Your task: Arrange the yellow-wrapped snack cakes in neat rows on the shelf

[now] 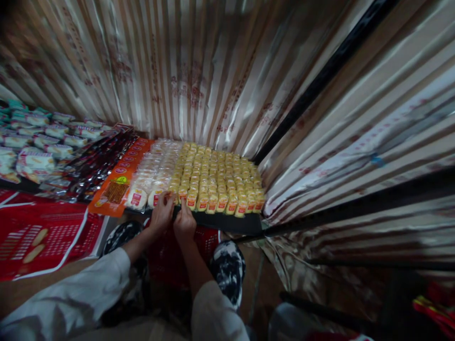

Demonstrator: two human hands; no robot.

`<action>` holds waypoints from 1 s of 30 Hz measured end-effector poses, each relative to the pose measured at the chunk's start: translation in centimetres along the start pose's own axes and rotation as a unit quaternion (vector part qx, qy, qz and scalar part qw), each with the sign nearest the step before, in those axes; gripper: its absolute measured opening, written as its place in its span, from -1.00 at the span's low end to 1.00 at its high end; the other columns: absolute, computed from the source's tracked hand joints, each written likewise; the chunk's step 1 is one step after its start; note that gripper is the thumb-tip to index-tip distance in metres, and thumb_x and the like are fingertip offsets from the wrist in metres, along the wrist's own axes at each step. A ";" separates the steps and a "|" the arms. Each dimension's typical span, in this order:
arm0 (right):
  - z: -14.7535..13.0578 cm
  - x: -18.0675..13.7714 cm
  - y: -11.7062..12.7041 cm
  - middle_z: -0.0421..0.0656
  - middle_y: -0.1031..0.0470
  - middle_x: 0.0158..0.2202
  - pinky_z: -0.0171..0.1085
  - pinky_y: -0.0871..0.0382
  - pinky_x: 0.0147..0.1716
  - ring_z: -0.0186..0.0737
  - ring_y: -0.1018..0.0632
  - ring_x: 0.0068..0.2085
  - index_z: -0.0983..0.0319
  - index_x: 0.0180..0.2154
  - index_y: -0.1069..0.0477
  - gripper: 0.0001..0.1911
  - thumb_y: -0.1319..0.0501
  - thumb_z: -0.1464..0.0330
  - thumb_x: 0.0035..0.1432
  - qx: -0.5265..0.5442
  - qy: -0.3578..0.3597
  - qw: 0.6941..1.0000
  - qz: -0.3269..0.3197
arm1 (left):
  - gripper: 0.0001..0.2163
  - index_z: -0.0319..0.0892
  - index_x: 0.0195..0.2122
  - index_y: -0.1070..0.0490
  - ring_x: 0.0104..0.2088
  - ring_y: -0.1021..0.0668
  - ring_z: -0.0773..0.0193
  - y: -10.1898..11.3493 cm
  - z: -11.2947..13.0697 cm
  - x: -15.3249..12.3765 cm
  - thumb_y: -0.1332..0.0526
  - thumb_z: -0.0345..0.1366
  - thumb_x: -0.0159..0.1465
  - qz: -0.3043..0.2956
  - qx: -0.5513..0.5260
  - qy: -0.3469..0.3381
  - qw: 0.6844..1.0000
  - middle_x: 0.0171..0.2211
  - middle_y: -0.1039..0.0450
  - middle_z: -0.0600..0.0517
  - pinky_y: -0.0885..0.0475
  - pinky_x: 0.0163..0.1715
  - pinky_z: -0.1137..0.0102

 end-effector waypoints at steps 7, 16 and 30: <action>-0.1 0.1 -0.1 -0.05 -0.41 0.07 -0.33 -0.33 0.01 -0.23 -0.47 0.02 0.30 0.20 -0.18 -0.48 0.11 0.44 0.21 -0.016 -0.016 1.000 -0.005 | -0.61 -0.13 0.14 -0.24 0.23 -0.18 0.16 -0.6 -1.1 0.0 0.01 -0.45 0.29 -0.004 -0.010 -0.039 0.999 0.20 -0.14 -0.12 -0.23 0.13 0.23; -0.3 0.2 -0.1 -0.07 -0.44 0.05 -0.35 -0.35 -0.04 -0.24 -0.49 -0.03 0.25 0.21 -0.17 -0.46 0.09 0.45 0.19 -0.020 -0.027 0.999 -0.009 | -0.62 -0.15 0.08 -0.32 0.24 -0.18 0.18 -1.3 -1.4 -0.2 0.01 -0.50 0.26 -0.002 -0.052 -0.039 0.998 0.21 -0.16 -0.08 -0.18 0.18 0.25; 4.1 -7.7 0.7 -0.06 -0.52 -0.12 -0.24 -0.37 -0.09 -0.22 -0.52 -0.11 0.25 -0.07 -0.40 -0.66 0.05 0.41 0.21 0.063 -0.079 0.993 -0.060 | -0.73 -0.18 -0.11 -0.41 0.03 -0.40 0.23 -2.3 -0.8 -8.2 -0.01 -0.48 0.25 -0.101 -0.082 -0.099 0.987 -0.01 -0.36 -0.10 -0.36 0.03 0.29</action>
Point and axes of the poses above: each hand's wrist, its own x-axis towards the middle knuckle, its own y-axis out of the back of the hand, z = x × y, the point moved 3 cm from there along x, towards the middle knuckle
